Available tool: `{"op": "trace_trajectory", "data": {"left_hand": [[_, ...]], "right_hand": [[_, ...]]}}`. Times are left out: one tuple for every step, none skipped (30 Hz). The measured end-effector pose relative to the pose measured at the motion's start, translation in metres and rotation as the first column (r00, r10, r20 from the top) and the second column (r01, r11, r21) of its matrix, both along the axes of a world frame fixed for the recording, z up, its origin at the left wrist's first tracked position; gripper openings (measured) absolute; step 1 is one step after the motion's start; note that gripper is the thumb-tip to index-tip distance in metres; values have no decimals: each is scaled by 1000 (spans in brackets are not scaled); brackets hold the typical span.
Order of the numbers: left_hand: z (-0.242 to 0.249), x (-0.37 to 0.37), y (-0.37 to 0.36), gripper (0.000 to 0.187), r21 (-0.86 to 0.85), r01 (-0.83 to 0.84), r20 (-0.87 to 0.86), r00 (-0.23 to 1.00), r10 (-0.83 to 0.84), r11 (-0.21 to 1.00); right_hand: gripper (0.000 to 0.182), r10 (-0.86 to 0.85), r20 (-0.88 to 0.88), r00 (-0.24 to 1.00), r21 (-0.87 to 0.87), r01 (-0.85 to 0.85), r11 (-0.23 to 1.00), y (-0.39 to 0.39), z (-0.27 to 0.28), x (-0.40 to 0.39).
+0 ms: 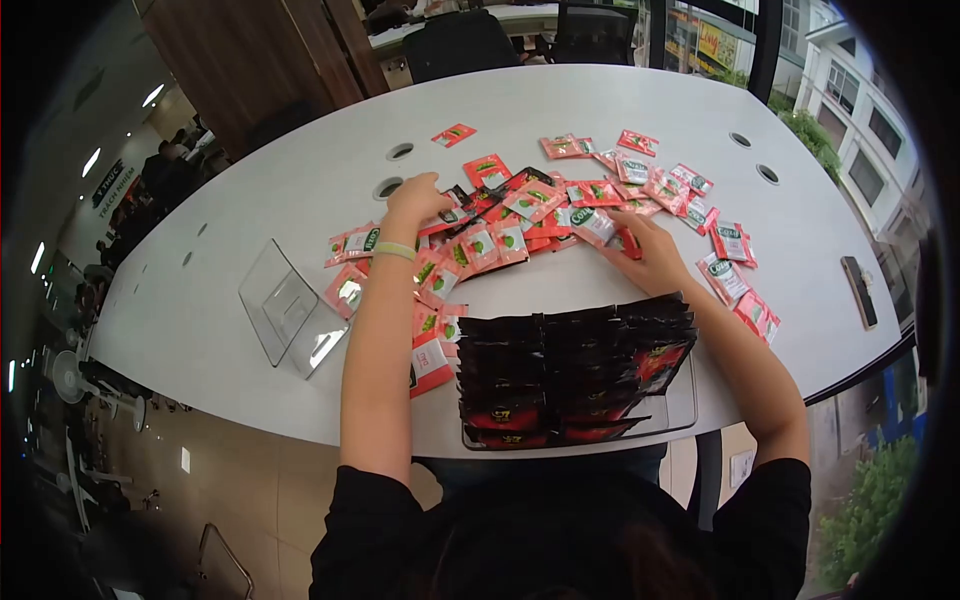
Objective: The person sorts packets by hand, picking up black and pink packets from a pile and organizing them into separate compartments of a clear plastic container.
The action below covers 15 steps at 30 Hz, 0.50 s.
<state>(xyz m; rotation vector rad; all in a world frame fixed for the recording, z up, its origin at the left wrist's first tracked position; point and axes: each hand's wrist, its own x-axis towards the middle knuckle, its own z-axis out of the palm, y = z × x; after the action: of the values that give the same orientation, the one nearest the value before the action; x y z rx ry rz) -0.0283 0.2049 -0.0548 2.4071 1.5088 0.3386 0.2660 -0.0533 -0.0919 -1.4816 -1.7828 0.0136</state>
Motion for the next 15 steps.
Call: {"op": "trace_trajectory", "data": {"left_hand": [[2, -3, 4, 78, -133, 10, 48, 999, -4, 991], [1, -5, 7, 90, -104, 124, 50, 992, -119, 987], [1, -6, 6, 91, -128, 127, 59, 991, -121, 984], [3, -5, 4, 92, -148, 132, 70, 990, -123, 980], [4, -4, -1, 91, -114, 138, 56, 990, -132, 984], [8, -2, -5, 89, -149, 166, 57, 986, -159, 975], [12, 1, -8, 88, -180, 194, 57, 981, -187, 964], [15, 1, -14, 83, -188, 218, 63, 976, -210, 958], [15, 3, -10, 77, -177, 215, 23, 977, -214, 960], [12, 6, -8, 71, -171, 210, -21, 976, -216, 963], [10, 10, -3, 56, -216, 197, -90, 971, -221, 956], [12, 14, -9, 56, -214, 199, -88, 971, -222, 956], [15, 18, -19, 59, -106, 128, -142, 979, -143, 986], [16, 22, -30, 62, 6, 59, -187, 981, -56, 998], [11, 24, -34, 54, 123, 28, -206, 979, -2, 992]], "right_hand": [[52, 22, -6, 1000, 5, -22, 1000, 0, 0, 1], [47, 22, -34, 999, -25, -23, 999, -3, 3, 1], [47, 18, -30, 999, -39, -19, 999, -5, 4, 0], [45, 17, -146, 989, -78, -29, 997, -6, 6, 1], [42, 11, -254, 967, -107, -40, 993, -8, 12, 1], [39, 34, -385, 922, -147, -98, 984, -13, 21, -2], [40, 113, -533, 839, -144, -222, 964, -14, 25, -2], [42, 183, -664, 725, -117, -342, 932, -14, 29, -2], [42, 221, -768, 601, -114, -469, 876, -16, 34, -4], [41, 252, -822, 511, -97, -560, 823, -17, 34, -5], [40, 268, -871, 411, -70, -645, 761, -16, 31, -5], [42, 256, -906, 338, -67, -711, 700, -9, 21, -2], [42, 254, -906, 339, -69, -711, 700, -14, 24, -8], [45, 124, -937, 326, -152, -702, 696, -20, 28, -16], [48, -6, -949, 314, -234, -694, 681, -25, 36, -27]]}}
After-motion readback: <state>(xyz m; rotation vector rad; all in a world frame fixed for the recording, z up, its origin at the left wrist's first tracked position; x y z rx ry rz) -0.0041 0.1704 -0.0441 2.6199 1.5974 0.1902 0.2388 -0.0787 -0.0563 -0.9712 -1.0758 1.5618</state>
